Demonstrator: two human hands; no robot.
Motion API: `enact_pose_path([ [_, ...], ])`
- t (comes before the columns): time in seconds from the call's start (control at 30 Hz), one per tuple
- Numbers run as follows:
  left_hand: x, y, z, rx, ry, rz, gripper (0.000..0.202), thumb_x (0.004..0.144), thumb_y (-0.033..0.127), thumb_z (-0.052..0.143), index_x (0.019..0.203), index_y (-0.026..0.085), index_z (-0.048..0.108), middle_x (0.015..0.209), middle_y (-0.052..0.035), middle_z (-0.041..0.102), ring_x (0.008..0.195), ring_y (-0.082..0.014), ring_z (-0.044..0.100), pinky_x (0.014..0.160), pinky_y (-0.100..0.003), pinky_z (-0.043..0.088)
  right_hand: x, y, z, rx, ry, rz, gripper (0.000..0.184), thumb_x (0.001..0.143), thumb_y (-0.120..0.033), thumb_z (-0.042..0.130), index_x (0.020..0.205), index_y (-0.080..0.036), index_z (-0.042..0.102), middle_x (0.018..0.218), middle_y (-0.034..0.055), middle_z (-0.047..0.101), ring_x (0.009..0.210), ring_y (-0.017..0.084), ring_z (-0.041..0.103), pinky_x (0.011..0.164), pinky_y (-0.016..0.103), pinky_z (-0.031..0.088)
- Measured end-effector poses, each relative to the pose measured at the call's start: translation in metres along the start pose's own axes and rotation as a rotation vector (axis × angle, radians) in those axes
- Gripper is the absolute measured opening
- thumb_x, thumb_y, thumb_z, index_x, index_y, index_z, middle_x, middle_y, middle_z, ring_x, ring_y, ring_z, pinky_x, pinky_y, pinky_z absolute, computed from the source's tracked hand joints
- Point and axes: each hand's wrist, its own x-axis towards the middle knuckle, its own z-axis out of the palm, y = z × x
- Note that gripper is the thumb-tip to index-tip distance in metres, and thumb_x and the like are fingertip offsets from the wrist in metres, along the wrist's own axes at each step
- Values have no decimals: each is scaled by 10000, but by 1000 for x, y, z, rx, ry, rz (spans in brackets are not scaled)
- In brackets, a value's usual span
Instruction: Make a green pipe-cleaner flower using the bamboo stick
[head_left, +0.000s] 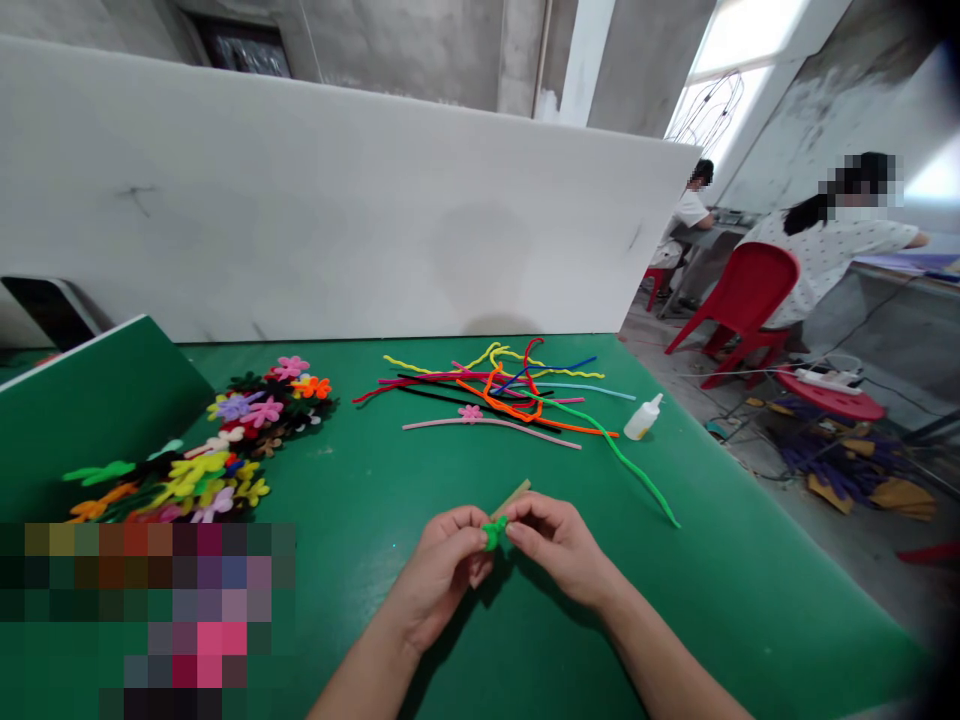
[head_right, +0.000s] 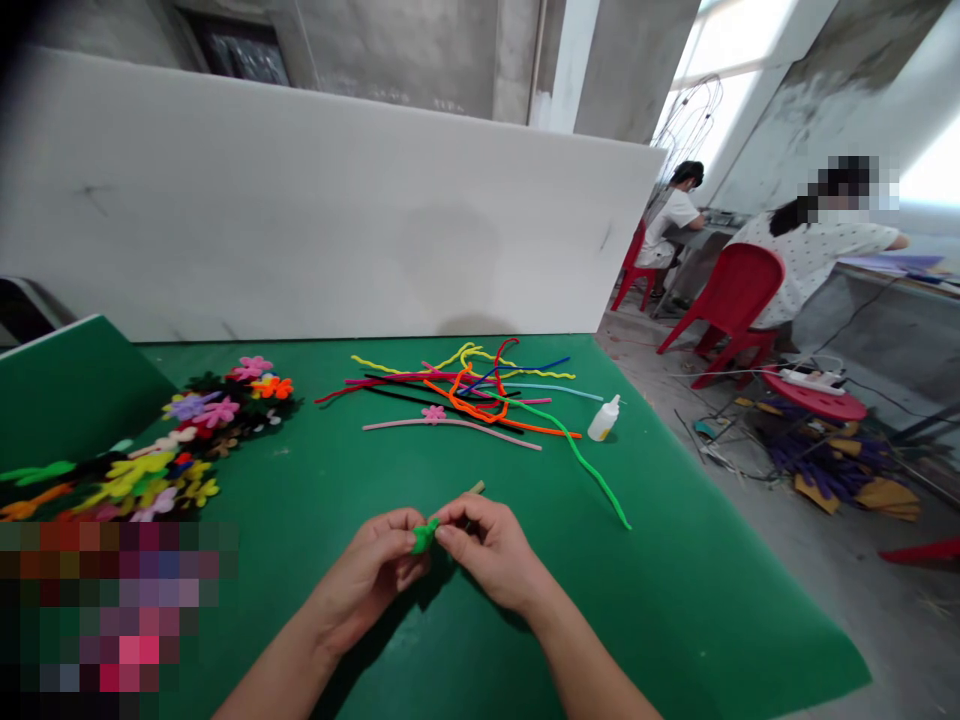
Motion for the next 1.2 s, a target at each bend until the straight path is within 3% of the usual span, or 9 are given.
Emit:
enact_pose_path([
  [0.23,0,-3,-1,-129,-109,-44,115,643,102,531,535,134,513,380,71,380,366,-46,303,422,-197,225,0,0,4,21,57,-54,80,746,-228,595,778,-173,645,718,18,593,667,124,526,647,256,410],
  [0.5,0,-6,-3,-175,-148,-71,123,672,97,527,552,126,518,392,68,387,369,-41,312,425,-186,232,-1,-4,5,16,68,-74,87,744,-240,596,752,-173,651,705,26,603,654,127,542,624,252,426],
  [0.77,-1,-5,-1,-136,-141,-55,119,659,122,551,546,130,517,382,75,371,358,-39,295,409,-190,204,-2,-5,6,-126,84,-110,112,761,-254,563,742,-163,624,684,27,585,613,125,513,579,248,413],
  [1.2,-4,-2,6,46,-2,32,144,627,183,610,557,143,491,416,80,389,390,-44,321,402,-185,200,-4,-8,10,-178,141,-94,115,756,-231,510,692,-159,573,615,2,498,555,116,428,526,236,349],
])
